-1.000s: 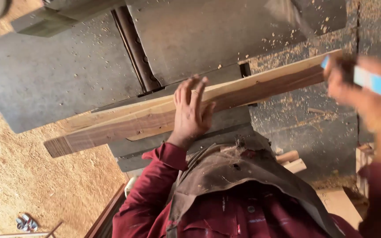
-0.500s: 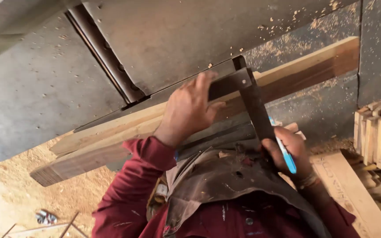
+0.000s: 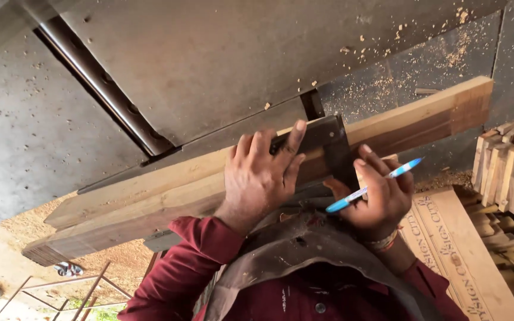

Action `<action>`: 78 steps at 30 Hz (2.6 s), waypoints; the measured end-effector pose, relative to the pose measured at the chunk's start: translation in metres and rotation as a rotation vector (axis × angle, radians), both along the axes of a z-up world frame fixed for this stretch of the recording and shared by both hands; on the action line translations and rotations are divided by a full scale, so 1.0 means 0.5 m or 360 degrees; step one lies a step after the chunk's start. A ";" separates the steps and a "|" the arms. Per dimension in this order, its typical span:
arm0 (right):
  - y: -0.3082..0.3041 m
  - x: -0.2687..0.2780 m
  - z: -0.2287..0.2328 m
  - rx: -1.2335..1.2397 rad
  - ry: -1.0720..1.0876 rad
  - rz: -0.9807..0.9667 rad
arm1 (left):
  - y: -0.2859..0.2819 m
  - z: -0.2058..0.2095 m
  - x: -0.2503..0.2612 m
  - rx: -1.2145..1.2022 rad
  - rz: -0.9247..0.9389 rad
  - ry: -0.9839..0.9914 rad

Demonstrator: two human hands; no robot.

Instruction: Use a square and marker to measure and mark lines on wooden boards for cutting.

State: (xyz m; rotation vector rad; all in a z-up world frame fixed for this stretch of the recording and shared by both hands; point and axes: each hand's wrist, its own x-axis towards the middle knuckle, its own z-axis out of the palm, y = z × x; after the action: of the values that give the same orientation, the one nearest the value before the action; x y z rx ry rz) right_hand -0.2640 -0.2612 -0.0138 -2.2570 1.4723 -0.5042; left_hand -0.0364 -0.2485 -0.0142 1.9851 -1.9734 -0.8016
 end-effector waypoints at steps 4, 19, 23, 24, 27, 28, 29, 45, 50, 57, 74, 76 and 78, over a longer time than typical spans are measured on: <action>0.006 0.012 0.003 0.0012 0.0058 -0.0017 | 0.006 -0.008 -0.002 -0.0065 -0.0063 -0.0137; 0.037 -0.036 -0.090 -0.0147 -0.0435 -0.0167 | 0.011 -0.017 -0.008 -0.0095 -0.0164 -0.0271; -0.015 -0.023 -0.054 -0.0313 -0.0697 -0.0287 | 0.013 -0.016 -0.010 -0.0084 -0.0177 -0.0288; -0.029 -0.016 -0.036 -0.0172 -0.0651 -0.0261 | 0.012 -0.016 -0.009 -0.0080 -0.0178 -0.0287; -0.059 -0.003 0.002 0.0098 -0.0529 -0.0167 | 0.008 -0.016 -0.008 -0.0081 -0.0175 -0.0285; -0.065 0.000 0.013 0.0233 -0.0448 -0.0101 | 0.009 -0.015 -0.008 -0.0080 -0.0172 -0.0282; -0.059 -0.005 0.011 0.0235 -0.0449 -0.0101 | 0.010 -0.014 -0.008 -0.0078 -0.0172 -0.0283; -0.005 0.035 0.021 0.0164 -0.0154 0.0071 | 0.030 -0.003 0.015 -0.0093 0.0052 -0.0081; 0.016 0.058 0.021 0.0134 -0.0081 0.0101 | 0.055 -0.023 0.032 -0.0108 0.0005 -0.0179; 0.020 0.064 0.025 0.0164 -0.0034 0.0051 | 0.041 -0.010 0.029 -0.0120 -0.0128 -0.0291; -0.020 0.035 0.014 0.0169 -0.0171 -0.0004 | 0.039 -0.008 0.027 -0.0046 -0.0158 -0.0266; -0.031 0.018 -0.001 0.0087 -0.0208 0.0075 | 0.039 -0.008 0.027 -0.0060 -0.0155 -0.0276; -0.011 -0.004 -0.016 0.0052 -0.0200 0.0135 | 0.042 -0.010 0.026 -0.0064 -0.0155 -0.0280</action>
State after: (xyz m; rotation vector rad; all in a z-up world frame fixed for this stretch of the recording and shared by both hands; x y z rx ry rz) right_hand -0.2657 -0.2666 -0.0217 -2.2088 1.3087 -0.5800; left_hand -0.0234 -0.2275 -0.0193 2.0120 -2.1799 -0.6211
